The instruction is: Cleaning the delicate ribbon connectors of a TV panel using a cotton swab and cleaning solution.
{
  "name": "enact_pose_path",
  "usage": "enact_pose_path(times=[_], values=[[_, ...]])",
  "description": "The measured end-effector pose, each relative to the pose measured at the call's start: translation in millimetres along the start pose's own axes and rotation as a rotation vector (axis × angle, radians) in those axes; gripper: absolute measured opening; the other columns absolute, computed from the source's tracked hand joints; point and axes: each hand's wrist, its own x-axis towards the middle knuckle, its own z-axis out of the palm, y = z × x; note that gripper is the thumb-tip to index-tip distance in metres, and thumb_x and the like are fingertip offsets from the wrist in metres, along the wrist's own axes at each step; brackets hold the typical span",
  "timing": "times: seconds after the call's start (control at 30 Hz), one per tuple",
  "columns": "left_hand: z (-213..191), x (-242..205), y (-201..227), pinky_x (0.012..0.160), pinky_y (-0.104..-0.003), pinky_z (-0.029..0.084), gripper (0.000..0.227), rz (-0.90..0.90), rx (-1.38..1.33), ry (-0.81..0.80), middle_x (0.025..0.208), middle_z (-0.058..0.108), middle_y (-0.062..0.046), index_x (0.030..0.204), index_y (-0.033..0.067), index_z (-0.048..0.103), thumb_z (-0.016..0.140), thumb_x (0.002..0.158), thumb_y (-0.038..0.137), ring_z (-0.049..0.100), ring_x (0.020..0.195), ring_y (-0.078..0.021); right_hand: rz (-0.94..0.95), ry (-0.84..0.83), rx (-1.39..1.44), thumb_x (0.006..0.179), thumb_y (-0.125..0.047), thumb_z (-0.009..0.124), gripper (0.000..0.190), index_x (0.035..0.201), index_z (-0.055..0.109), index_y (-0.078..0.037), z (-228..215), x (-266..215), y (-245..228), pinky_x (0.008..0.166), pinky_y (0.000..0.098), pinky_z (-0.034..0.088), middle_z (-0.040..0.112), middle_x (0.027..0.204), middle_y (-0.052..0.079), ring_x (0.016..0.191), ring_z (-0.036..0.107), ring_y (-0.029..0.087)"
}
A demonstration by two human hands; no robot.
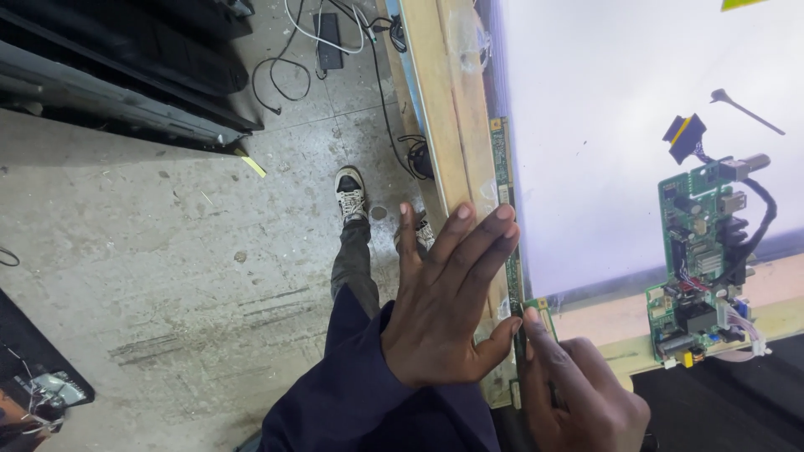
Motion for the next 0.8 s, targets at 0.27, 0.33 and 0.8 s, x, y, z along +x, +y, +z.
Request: enact_pose_path(times=[0.27, 0.33, 0.8], values=[[0.5, 1.1, 0.9, 0.124, -0.075, 0.002, 0.076, -0.012, 0.037, -0.005, 0.16, 0.032, -0.007, 0.151, 0.0081, 0.028, 0.059, 0.091, 0.044, 0.022, 0.154, -0.0289, -0.045, 0.053, -0.008, 0.092, -0.006, 0.07, 0.028, 0.118, 0.073, -0.017, 5.8, -2.0, 6.2, 0.047, 0.0282, 0.031, 0.048, 0.068, 0.0, 0.051, 0.03, 0.017], [1.9, -0.9, 1.4, 0.124, -0.075, 0.001, 0.077, -0.01, 0.027, -0.018, 0.16, 0.032, -0.007, 0.151, 0.0085, 0.028, 0.06, 0.09, 0.043, 0.022, 0.154, -0.0285, -0.042, 0.055, -0.012, 0.092, -0.007, 0.07, 0.028, 0.118, 0.073, -0.016, 5.8, -3.9, 7.8, 0.045, 0.0286, 0.03, 0.046, 0.067, 0.001, 0.05, 0.029, 0.017], [1.6, 1.3, 0.2, 0.125, -0.075, -0.001, 0.073, -0.018, 0.05, -0.014, 0.162, 0.028, -0.006, 0.152, 0.0095, 0.025, 0.053, 0.096, 0.046, 0.015, 0.156, -0.0272, -0.085, 0.058, -0.015, 0.093, -0.006, 0.071, 0.031, 0.122, 0.072, -0.017, 11.4, -0.3, 14.9, 0.048, 0.0334, 0.032, 0.053, 0.072, 0.001, 0.05, 0.034, 0.019]])
